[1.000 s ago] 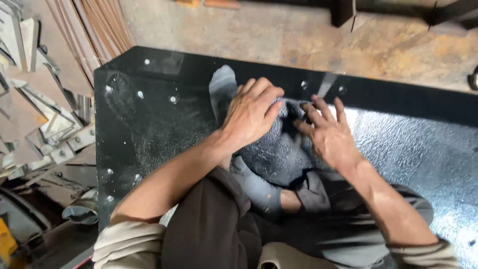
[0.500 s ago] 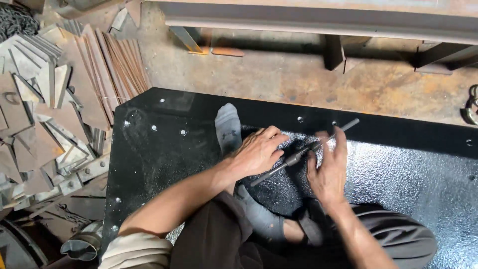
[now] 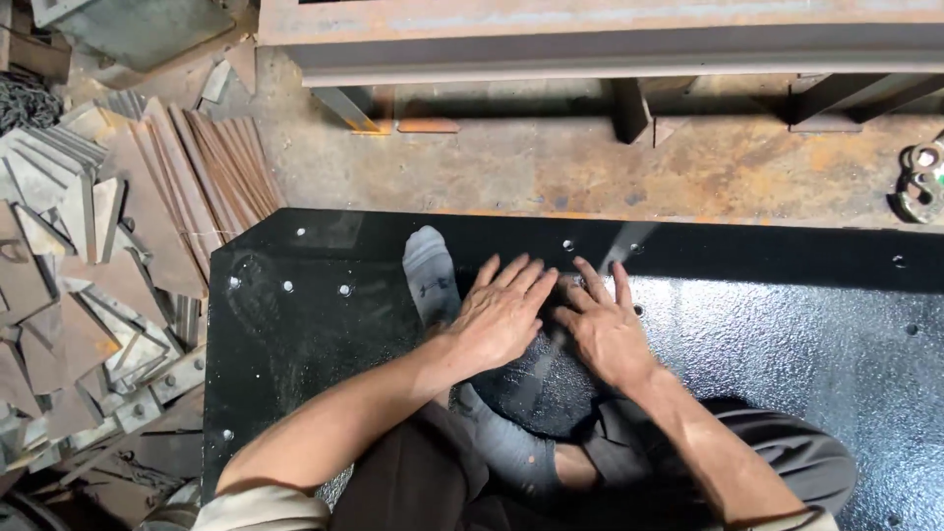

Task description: The person manually taps threads into pre-drilled holes on a large black metal plate using a tap wrench.

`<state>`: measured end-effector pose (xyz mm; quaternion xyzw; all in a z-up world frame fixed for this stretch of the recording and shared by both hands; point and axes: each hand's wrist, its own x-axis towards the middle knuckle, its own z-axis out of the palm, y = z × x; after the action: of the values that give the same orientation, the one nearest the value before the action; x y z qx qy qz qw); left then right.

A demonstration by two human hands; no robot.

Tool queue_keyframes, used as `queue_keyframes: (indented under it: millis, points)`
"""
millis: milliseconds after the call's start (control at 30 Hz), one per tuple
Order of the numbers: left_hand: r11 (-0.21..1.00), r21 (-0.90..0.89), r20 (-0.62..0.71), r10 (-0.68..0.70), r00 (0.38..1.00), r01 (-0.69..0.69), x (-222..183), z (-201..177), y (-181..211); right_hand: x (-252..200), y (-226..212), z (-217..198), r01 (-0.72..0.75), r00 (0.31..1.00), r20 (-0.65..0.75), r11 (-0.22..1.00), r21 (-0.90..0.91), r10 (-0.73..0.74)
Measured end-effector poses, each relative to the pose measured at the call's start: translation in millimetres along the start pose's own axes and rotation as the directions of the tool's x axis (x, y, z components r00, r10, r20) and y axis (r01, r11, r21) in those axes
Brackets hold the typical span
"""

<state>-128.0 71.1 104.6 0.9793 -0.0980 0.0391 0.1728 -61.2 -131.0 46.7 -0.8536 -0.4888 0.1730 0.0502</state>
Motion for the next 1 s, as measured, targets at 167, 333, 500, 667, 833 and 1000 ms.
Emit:
queue_keyframes:
  millis: [167,333,500,667,833,1000]
  points:
    - [0.867,-0.25,0.712,-0.138,0.688,0.432,-9,12,6,-26,-19,-7,-0.179,0.944,-0.189,0.898,0.401,0.272]
    - [0.859,-0.276,0.719,-0.113,0.685,0.431,0,9,6,-15,-19,-30,-0.483,0.83,0.191,0.504,0.716,0.525]
    - [0.981,-0.194,0.074,0.043,0.996,-0.028,18,0,4,3,7,-55,-0.054,0.962,0.268,0.998,-0.013,0.056]
    - [0.857,-0.364,0.515,-0.14,0.846,0.364,17,19,3,-11,-15,-20,-0.12,0.92,-0.313,0.931,0.345,0.235]
    - [0.862,-0.368,0.509,-0.125,0.852,0.347,7,25,1,-3,-18,-29,-0.444,0.812,0.099,0.499,0.745,0.575]
    - [0.93,-0.332,0.001,-0.163,0.987,0.154,7,-6,2,18,26,-41,0.016,0.987,0.136,0.891,0.455,-0.086]
